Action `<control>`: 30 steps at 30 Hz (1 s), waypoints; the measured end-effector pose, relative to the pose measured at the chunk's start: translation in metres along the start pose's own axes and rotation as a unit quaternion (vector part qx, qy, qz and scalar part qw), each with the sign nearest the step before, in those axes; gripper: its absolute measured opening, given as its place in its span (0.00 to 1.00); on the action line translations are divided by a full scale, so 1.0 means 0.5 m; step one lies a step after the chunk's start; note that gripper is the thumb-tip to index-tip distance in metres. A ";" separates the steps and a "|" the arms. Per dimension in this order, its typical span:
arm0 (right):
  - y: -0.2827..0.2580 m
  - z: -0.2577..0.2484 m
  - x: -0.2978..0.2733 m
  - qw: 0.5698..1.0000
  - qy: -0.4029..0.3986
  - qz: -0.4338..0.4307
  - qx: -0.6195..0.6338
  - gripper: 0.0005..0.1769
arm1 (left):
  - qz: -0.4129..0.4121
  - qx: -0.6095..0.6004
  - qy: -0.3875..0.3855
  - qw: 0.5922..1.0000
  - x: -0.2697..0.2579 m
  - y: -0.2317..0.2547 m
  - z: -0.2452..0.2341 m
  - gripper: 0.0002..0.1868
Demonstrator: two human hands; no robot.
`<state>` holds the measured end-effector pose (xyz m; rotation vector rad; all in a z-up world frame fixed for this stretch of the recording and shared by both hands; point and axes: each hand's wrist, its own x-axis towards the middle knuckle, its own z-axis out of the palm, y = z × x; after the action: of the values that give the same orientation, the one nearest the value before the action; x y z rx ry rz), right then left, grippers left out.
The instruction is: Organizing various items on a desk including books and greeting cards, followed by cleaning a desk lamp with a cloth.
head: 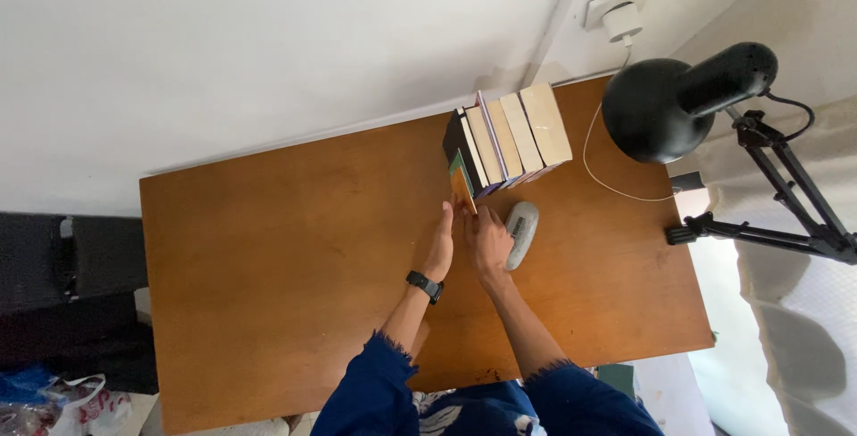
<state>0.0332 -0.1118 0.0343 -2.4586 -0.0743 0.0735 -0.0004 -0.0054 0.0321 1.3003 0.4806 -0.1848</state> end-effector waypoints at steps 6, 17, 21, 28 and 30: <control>-0.008 -0.012 -0.032 0.996 0.040 -0.070 0.027 0.11 | -0.042 0.084 0.053 0.994 0.014 -0.077 -0.040 0.50; -0.038 -0.110 -0.171 0.960 -0.004 -0.061 0.273 0.08 | 0.065 0.090 0.085 0.990 -0.124 -0.106 -0.109 0.29; -0.053 -0.178 -0.249 0.933 -0.050 0.014 0.355 0.10 | 0.028 0.134 0.083 0.987 -0.250 -0.101 -0.113 0.17; 0.049 -0.163 -0.449 0.902 -0.022 -0.015 0.430 0.11 | -0.015 -0.020 -0.018 1.000 -0.482 -0.137 -0.083 0.12; 0.057 -0.170 -0.535 0.903 -0.008 0.031 0.429 0.12 | 0.017 -0.009 -0.056 0.998 -0.527 -0.196 -0.093 0.12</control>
<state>-0.2263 -0.2066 0.0913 -1.5727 0.0286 0.1244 -0.2839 -0.0228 0.0535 1.2731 0.3638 -0.2241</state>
